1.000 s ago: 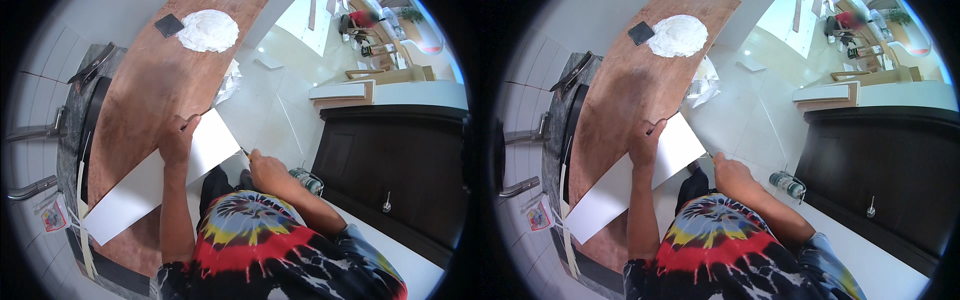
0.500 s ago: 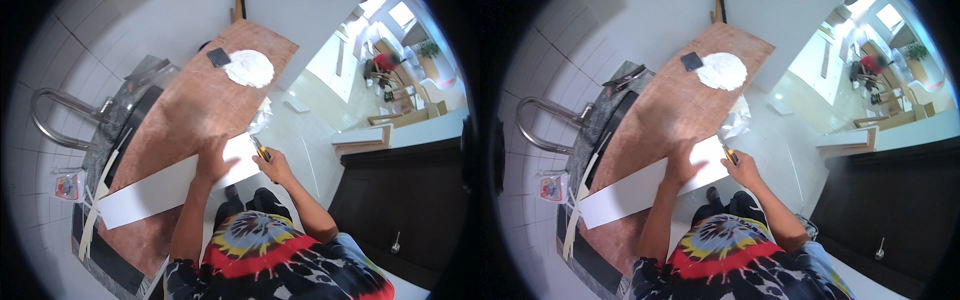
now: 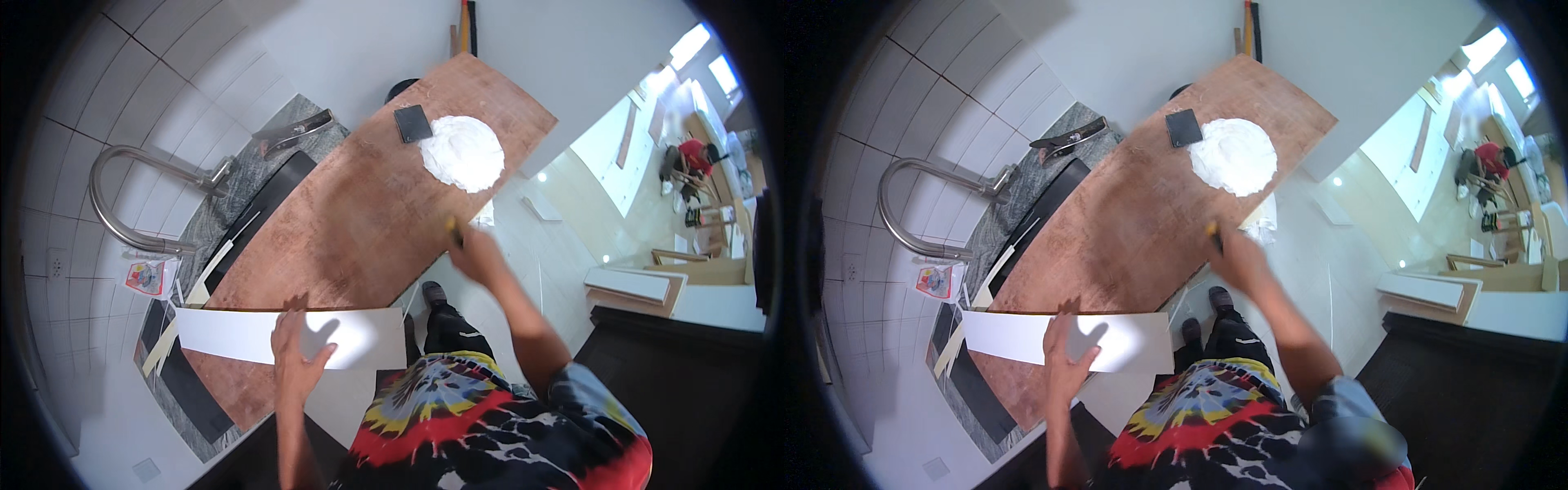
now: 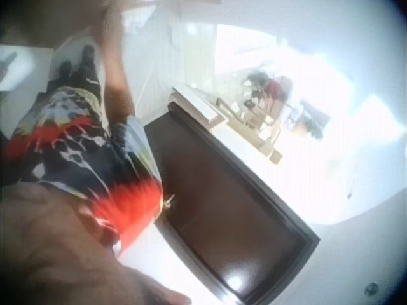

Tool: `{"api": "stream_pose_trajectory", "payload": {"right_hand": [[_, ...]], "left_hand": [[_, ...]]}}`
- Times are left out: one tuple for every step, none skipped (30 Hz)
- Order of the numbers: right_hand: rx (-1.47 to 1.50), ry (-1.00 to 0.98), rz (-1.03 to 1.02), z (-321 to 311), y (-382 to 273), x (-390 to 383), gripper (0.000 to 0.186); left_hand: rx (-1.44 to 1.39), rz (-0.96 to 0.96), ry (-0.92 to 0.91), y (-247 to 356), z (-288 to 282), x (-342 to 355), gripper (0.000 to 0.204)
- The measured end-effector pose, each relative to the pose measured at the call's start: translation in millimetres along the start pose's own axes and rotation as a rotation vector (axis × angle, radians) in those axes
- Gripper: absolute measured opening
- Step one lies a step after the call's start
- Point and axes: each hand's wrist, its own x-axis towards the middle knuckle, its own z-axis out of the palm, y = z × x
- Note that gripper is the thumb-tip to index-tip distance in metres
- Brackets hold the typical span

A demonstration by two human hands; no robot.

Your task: The person cuts white rectangular panels on a countertop using shears and a utility knife. They repeatedly measure, score, and trim the panels, then place them aside. Another person in a green shirt is visible in the background handling materials.

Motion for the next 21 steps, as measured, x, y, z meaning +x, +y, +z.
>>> {"api": "stream_pose_trajectory", "payload": {"right_hand": [[-0.036, 0.207, -0.115, -8, 10, 34, 0.034], [-0.206, 0.187, -0.08, -18, 26, 80, 0.036], [-0.296, 0.281, -0.131, -29, 32, 115, 0.035], [-0.378, 0.374, -0.187, -33, 33, 143, 0.035], [-0.525, 0.274, -0.171, -39, 27, 159, 0.034], [-0.674, 0.182, -0.157, -48, 14, 173, 0.033], [-0.55, 0.225, -0.269, -43, -5, 185, 0.032], [-0.347, 0.272, -0.396, -32, -22, 199, 0.034], [-0.242, 0.29, -0.513, -13, -32, 217, 0.039], [-0.123, 0.303, -0.636, 9, -45, 236, 0.045], [-0.074, 0.248, -0.678, 28, -65, 251, 0.05], [-0.026, 0.192, -0.719, 45, -85, 265, 0.055], [0.034, 0.134, -0.763, 69, -108, 279, 0.06], [0.018, 0.156, -0.81, 92, -125, 298, 0.063], [-0.002, 0.188, -0.855, 115, -130, 325, 0.067], [-0.031, 0.225, -0.889, 136, -130, 349, 0.07], [-0.179, 0.338, -0.938, 155, -130, 362, 0.073], [-0.253, 0.269, -0.877, 167, -143, 359, 0.072], [-0.321, 0.194, -0.824, 172, -160, 347, 0.071], [-0.413, 0.142, -0.748, 167, -164, 344, 0.07], [-0.408, 0.068, -0.764, 170, -165, 347, 0.067]], "left_hand": [[0.024, -0.099, 0.117, -2, 14, -8, 0.081], [0.039, -0.132, 0.188, 6, 27, -10, 0.081], [0.062, -0.174, 0.262, 19, 42, -14, 0.081], [0.088, -0.221, 0.339, 31, 55, -18, 0.081], [0.117, -0.299, 0.479, 40, 67, -20, 0.073], [-0.029, -0.42, 0.627, 25, 81, -27, 0.07], [-0.178, -0.541, 0.785, -1, 105, -45, 0.067], [-0.331, -0.653, 0.932, -14, 119, -57, 0.064], [-0.336, -0.755, 0.884, -8, 114, -61, 0.056], [-0.308, -0.754, 0.862, -13, 116, -65, 0.059], [-0.275, -0.753, 0.857, -17, 114, -66, 0.063], [-0.263, -0.728, 0.861, -21, 112, -66, 0.065], [-0.243, -0.703, 0.868, -18, 105, -61, 0.068], [-0.165, -0.707, 0.875, -27, 103, -58, 0.067], [-0.19, -0.668, 0.884, -29, 96, -48, 0.067], [-0.197, -0.668, 0.87, -21, 85, -30, 0.067], [-0.2, -0.678, 0.862, -12, 74, -17, 0.068], [-0.184, -0.736, 0.837, 4, 62, -7, 0.069], [0.102, -0.62, 0.846, 0, 63, -15, 0.062], [0.118, -0.564, 0.747, 3, 60, -11, 0.059], [0.135, -0.504, 0.646, 7, 54, -5, 0.055]]}}
